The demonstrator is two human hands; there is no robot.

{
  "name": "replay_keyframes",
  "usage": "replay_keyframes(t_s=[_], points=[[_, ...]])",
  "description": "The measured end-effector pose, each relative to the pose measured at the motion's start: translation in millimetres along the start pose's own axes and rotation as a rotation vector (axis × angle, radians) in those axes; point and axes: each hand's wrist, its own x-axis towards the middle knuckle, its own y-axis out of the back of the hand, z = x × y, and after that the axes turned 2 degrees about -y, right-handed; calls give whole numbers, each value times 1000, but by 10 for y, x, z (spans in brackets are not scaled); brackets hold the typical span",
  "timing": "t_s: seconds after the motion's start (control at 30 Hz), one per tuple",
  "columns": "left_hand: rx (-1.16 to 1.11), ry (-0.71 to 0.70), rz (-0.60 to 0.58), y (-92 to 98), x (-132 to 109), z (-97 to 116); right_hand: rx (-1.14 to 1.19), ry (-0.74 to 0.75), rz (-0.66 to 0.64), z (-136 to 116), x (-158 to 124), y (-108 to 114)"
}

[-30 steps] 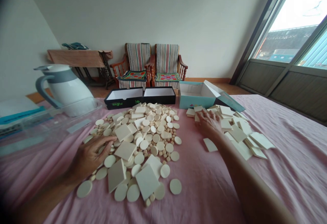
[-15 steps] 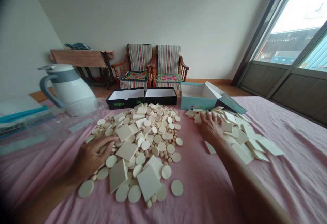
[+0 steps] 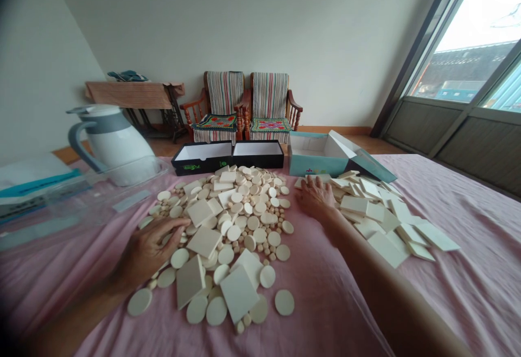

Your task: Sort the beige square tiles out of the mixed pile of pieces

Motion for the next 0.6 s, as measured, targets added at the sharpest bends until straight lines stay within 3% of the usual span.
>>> replay_keyframes(t_s=[0.3,0.47,0.6], points=[[-12,15,-7,19,16,32,-64,30,64,26,-15,-85],[-9,36,-21,22,10,54,150,116,158,-231,-186,250],[-22,32,-34,16,6,60,584,436,84,-678,-525,612]])
